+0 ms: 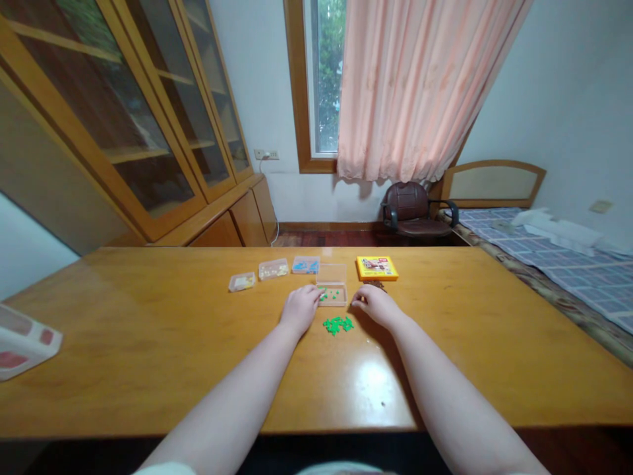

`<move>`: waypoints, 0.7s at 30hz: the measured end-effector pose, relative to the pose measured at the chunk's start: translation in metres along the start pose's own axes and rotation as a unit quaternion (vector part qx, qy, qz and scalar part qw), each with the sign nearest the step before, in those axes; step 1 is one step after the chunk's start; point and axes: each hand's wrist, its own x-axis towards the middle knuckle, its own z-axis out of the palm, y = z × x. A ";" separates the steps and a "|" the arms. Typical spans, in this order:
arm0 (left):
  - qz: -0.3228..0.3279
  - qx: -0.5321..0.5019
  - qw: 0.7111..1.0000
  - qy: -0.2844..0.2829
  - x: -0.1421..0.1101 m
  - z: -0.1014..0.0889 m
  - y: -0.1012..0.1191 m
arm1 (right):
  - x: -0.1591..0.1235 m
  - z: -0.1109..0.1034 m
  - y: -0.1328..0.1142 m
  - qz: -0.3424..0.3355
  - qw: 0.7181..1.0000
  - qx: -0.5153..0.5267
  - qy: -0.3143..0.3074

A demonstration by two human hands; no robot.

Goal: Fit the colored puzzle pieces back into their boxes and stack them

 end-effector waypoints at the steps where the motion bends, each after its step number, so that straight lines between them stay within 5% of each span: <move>1: 0.000 -0.005 1.000 -0.006 -0.001 -0.001 -0.001 | 0.001 0.001 -0.003 -0.002 1.000 0.014 0.026; 7: 0.072 -0.064 0.990 -0.099 -0.009 -0.012 -0.005 | 0.006 0.012 -0.017 -0.001 0.991 0.062 0.121; 11: 0.090 -0.101 0.978 -0.158 -0.013 -0.019 -0.008 | 0.001 0.007 -0.015 -0.021 0.997 0.057 0.047; 16: 0.087 -0.140 0.963 -0.214 -0.015 -0.022 -0.008 | -0.010 -0.005 -0.002 0.023 0.989 0.091 -0.118; 21: 0.073 -0.137 0.965 -0.213 -0.016 -0.016 -0.005 | -0.010 0.002 -0.003 0.023 0.984 0.085 -0.156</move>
